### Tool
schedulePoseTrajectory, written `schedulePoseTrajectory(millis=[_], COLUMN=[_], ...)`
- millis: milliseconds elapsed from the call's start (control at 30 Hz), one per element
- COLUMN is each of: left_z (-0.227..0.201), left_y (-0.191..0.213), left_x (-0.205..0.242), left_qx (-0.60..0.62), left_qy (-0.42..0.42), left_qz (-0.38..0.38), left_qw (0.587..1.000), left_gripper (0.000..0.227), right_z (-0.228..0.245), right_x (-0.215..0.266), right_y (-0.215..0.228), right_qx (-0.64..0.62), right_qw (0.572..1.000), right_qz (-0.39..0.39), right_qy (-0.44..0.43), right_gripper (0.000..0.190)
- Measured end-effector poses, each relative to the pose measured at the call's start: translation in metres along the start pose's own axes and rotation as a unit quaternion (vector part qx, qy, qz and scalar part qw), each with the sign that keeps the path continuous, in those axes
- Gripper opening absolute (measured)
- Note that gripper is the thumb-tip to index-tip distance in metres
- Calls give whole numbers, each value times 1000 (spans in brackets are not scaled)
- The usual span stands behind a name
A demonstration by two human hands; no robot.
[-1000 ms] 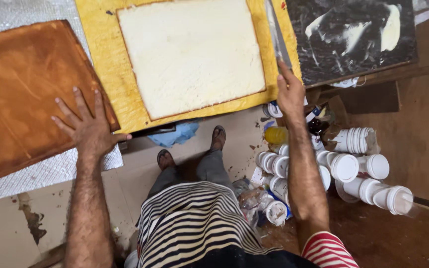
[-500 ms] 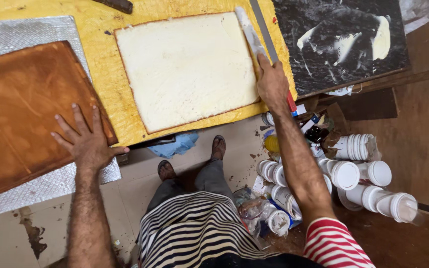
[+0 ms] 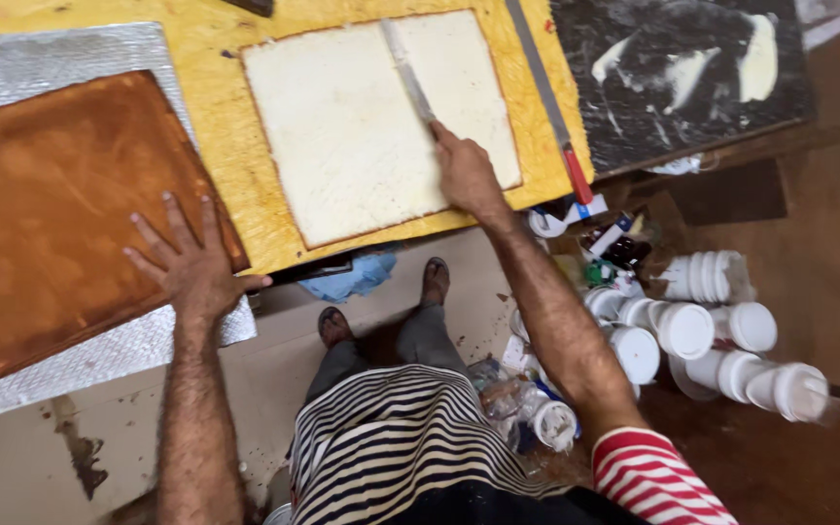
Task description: The person mixes a white paste on a black surface using a putty knife, then spreads the paste onto a rectangular board. They place a wooden board on top, press it down, and later cut a strip from a wooden frame to fit the assembly.
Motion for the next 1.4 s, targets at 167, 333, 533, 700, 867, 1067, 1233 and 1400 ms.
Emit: schedulePoseTrajectory(millis=[167,333,533,700,867,1067,1233,1400], left_z=[1,3,5,0,3,-2,5,-1], left_y=[3,1,-4,-3,-1,-1,-2,-5], left_x=[2,-4,-3,-5,3,-1,-2,-2], left_qx=[2,-3,-19,-20,-11,-7,-19,-21], left_qy=[-2,15,15,14,6,0,-11,-1], left_qz=[1,25,33,30,15,12,2,17], left_qw=[1000,1000,999,999,1000,1000,1000,1000], left_gripper=[155,157,160,158,157,154,152,155], right_z=[-24,-56,12,114,153,63,-67,-70], right_x=[-1,-3,-2,9,44,70,58,47], right_y=[38,55,-40,-97,-105,-44,29,6], right_qx=[315,169,-47,57,76,-22,-48,-5], right_qw=[949,980,985,996,993,993,988,993], right_qz=[-3,-109,-99,35,68,3,-124,-109], right_qy=[-1,-2,137,52,58,115,-81,36], right_gripper=[64,52,46,52,48,49,49,46])
Point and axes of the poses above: each hand's wrist, its own x-axis away from the middle knuckle, its own y-axis out of the back of the hand, z = x × y, the point moved 4 cm from there along -x, towards the middle knuckle, and after that the axes turned 7 degrees about y, right-handed, at the moved point
